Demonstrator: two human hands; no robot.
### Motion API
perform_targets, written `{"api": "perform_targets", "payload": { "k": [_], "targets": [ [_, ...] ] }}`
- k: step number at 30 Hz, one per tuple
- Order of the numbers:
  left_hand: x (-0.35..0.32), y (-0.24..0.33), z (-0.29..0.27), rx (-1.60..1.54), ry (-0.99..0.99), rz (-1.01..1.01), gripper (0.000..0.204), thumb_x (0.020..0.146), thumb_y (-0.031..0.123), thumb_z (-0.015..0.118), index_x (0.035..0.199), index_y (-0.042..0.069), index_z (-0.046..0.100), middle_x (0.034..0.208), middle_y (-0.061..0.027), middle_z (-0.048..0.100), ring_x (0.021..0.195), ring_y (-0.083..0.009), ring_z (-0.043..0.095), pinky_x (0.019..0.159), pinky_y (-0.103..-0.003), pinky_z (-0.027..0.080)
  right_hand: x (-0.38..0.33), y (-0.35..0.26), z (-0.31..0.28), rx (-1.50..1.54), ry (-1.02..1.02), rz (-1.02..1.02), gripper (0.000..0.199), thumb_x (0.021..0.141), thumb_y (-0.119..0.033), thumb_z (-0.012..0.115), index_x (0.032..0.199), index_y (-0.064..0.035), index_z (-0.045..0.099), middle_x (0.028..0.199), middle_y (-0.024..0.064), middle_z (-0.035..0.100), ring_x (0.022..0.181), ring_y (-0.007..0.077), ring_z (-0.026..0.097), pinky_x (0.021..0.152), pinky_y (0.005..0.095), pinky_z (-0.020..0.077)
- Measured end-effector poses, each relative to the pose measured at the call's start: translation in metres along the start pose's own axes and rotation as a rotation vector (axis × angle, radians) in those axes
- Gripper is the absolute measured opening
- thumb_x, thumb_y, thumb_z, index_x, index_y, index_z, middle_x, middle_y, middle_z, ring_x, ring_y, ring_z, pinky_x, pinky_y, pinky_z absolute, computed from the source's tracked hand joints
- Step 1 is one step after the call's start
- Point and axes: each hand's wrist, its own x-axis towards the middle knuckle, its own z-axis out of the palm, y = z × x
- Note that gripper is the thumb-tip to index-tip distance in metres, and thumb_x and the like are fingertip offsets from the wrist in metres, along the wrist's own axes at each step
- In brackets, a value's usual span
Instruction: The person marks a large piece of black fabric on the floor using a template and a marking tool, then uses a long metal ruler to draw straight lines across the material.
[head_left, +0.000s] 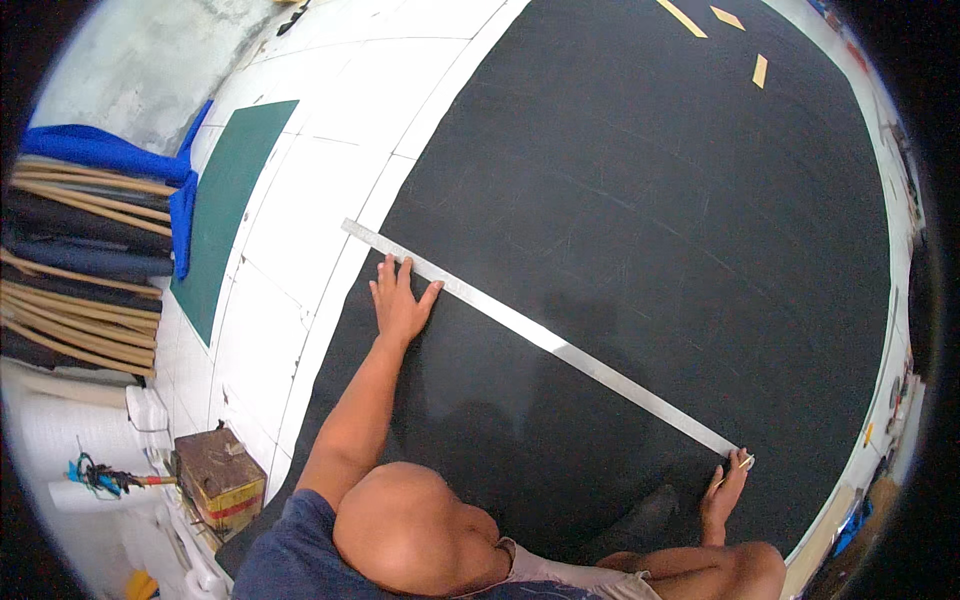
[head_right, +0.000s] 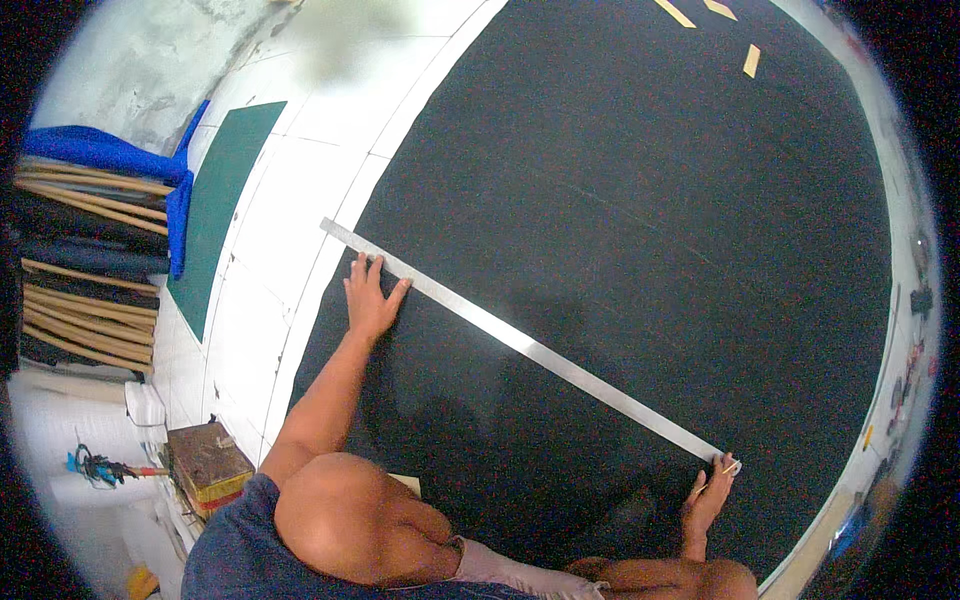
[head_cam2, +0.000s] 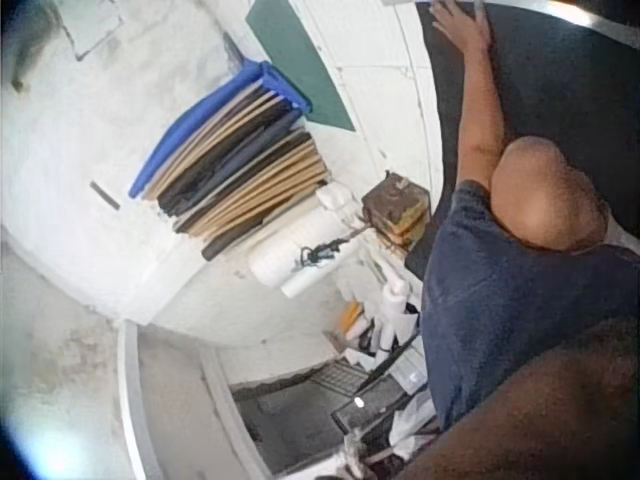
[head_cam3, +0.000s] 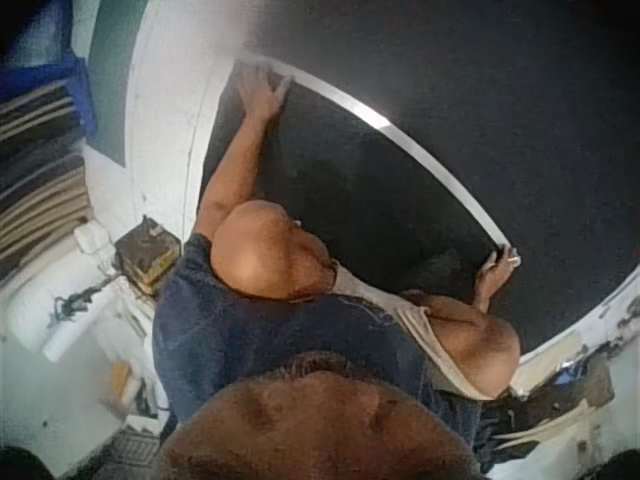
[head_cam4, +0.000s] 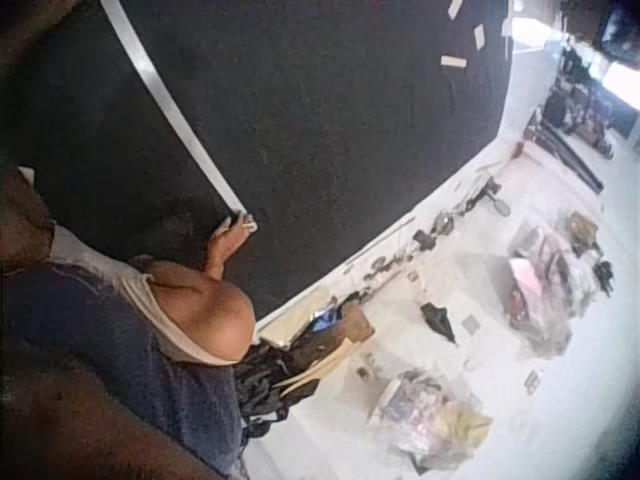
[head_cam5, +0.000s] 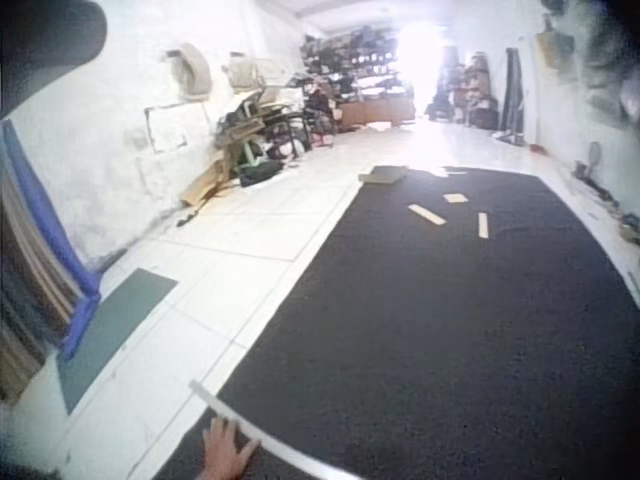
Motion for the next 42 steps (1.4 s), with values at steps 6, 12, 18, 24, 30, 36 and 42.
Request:
{"api": "perform_targets", "payload": {
  "k": [6, 12, 18, 24, 30, 36, 42],
  "targets": [
    [-0.026, 0.005, -0.001, -0.058, -0.105, -0.007, 0.082, 0.090, 0.056, 0.070, 0.148, 0.002, 0.047, 0.160, -0.0257, 0.033, 0.150, -0.0460, 0.027, 0.123, -0.059, 0.017, -0.001, 0.032, -0.001, -0.042, -0.018, 0.045, 0.042, 0.102, -0.008, 0.054, 0.142, 0.0030, 0.050, 0.157, 0.0256, 0.041, 0.148, 0.0434, 0.035, 0.123, 0.0510, 0.0254],
    [-0.024, 0.002, -0.008, -0.084, -0.055, -0.060, 0.088, 0.089, 0.058, 0.070, 0.150, 0.002, 0.041, 0.161, -0.0261, 0.030, 0.152, -0.0449, 0.023, 0.124, -0.059, 0.013, -0.005, 0.024, -0.005, -0.043, -0.020, 0.070, 0.040, 0.105, -0.012, 0.050, 0.143, 0.0026, 0.050, 0.158, 0.0240, 0.039, 0.151, 0.0399, 0.032, 0.124, 0.0478, 0.0232],
    [-0.021, -0.014, 0.004, -0.139, -0.012, -0.103, 0.091, 0.088, 0.060, 0.070, 0.150, 0.000, 0.039, 0.163, -0.0262, 0.027, 0.154, -0.0438, 0.017, 0.126, -0.057, 0.010, -0.007, 0.022, -0.002, -0.053, -0.046, 0.111, 0.041, 0.106, -0.010, 0.048, 0.145, 0.0017, 0.047, 0.159, 0.0235, 0.038, 0.151, 0.0396, 0.031, 0.125, 0.0477, 0.0228],
    [-0.006, -0.022, 0.001, -0.129, -0.095, -0.130, 0.094, 0.089, 0.061, 0.069, 0.153, 0.000, 0.037, 0.166, -0.0246, 0.024, 0.156, -0.0429, 0.015, 0.126, -0.057, 0.007, -0.009, 0.014, -0.005, -0.004, -0.034, 0.135, 0.043, 0.103, -0.007, 0.051, 0.144, 0.0048, 0.046, 0.160, 0.0243, 0.038, 0.151, 0.0422, 0.030, 0.125, 0.0508, 0.0218],
    [-0.007, -0.028, 0.005, -0.061, -0.049, -0.097, 0.097, 0.091, 0.067, 0.061, 0.157, 0.002, 0.032, 0.168, -0.0209, 0.023, 0.156, -0.0415, 0.015, 0.125, -0.058, 0.006, -0.010, 0.004, -0.002, -0.036, -0.043, 0.172, 0.043, 0.103, -0.006, 0.050, 0.145, 0.0033, 0.045, 0.160, 0.0231, 0.036, 0.152, 0.0421, 0.028, 0.125, 0.0511, 0.0208],
    [-0.006, -0.022, 0.013, -0.051, -0.054, -0.097, 0.091, 0.093, 0.064, 0.060, 0.157, 0.003, 0.034, 0.167, -0.0211, 0.025, 0.156, -0.0405, 0.017, 0.125, -0.058, 0.007, -0.011, 0.010, -0.007, -0.043, -0.033, 0.121, 0.043, 0.104, -0.004, 0.049, 0.146, 0.0028, 0.043, 0.161, 0.0229, 0.036, 0.152, 0.0419, 0.028, 0.125, 0.0511, 0.0206],
    [-0.010, -0.032, 0.011, -0.032, 0.009, -0.076, 0.088, 0.093, 0.060, 0.064, 0.157, 0.006, 0.035, 0.166, -0.0208, 0.028, 0.154, -0.0429, 0.021, 0.123, -0.061, 0.011, -0.011, 0.007, -0.002, -0.023, -0.025, 0.110, 0.043, 0.105, -0.006, 0.048, 0.147, 0.0019, 0.043, 0.161, 0.0229, 0.036, 0.152, 0.0414, 0.028, 0.125, 0.0509, 0.0215]
  ]
}}
